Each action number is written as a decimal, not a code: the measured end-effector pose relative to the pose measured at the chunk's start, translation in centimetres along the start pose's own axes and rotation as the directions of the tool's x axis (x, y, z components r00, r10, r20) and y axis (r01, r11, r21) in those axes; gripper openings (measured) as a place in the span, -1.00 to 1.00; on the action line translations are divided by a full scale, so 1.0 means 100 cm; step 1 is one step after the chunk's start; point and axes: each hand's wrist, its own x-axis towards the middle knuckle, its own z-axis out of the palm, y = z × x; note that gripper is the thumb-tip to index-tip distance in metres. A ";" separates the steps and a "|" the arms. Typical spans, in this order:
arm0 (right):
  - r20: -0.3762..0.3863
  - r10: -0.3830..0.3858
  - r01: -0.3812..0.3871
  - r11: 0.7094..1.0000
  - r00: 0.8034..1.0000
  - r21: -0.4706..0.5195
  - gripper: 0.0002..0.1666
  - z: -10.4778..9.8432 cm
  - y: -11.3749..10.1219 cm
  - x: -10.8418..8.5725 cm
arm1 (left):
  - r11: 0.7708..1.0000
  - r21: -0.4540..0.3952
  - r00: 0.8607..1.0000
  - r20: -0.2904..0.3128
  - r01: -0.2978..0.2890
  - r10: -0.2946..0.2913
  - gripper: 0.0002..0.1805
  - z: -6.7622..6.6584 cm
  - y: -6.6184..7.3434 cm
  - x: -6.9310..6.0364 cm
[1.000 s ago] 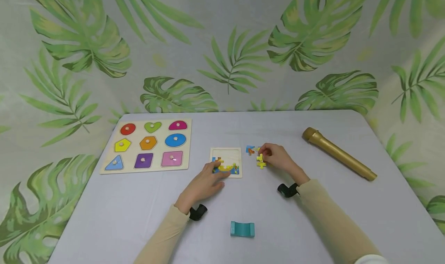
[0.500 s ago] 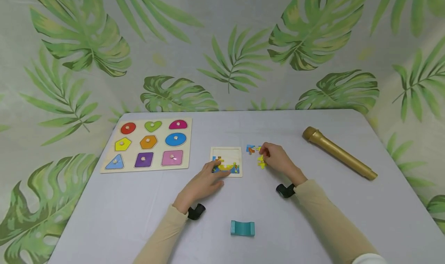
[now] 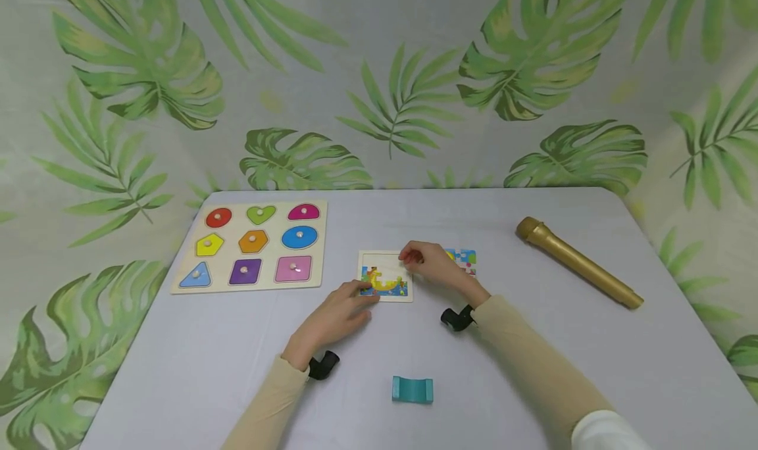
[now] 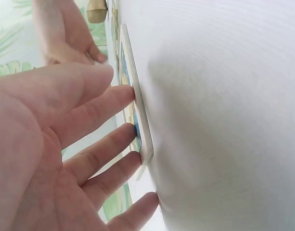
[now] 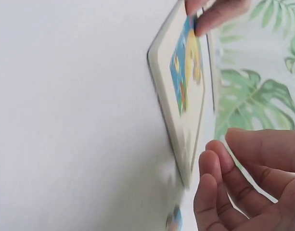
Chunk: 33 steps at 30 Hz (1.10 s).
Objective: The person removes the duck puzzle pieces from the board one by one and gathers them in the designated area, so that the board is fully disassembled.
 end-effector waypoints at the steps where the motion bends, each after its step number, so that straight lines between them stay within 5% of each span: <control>1: 0.019 -0.005 0.005 1.000 1.000 0.010 -0.83 0.003 -0.002 0.004 | 1.000 0.000 1.000 -0.001 -0.001 0.001 -0.63 0.000 0.000 0.000; 12: 0.150 -0.046 0.036 0.997 0.988 0.065 -0.57 0.033 -0.019 0.027 | 1.000 -0.013 1.000 -0.010 0.003 -0.003 -0.63 0.000 0.002 -0.001; 25: 0.095 -0.083 0.075 0.994 0.992 0.077 -0.77 0.041 -0.020 0.035 | 1.000 -0.019 1.000 0.014 0.019 -0.018 -0.63 0.000 0.001 0.000; 33: 0.033 0.003 -0.008 0.989 0.999 0.146 -0.82 0.036 -0.017 0.035 | 0.999 -0.032 1.000 0.013 0.021 -0.021 -0.62 -0.001 0.001 -0.001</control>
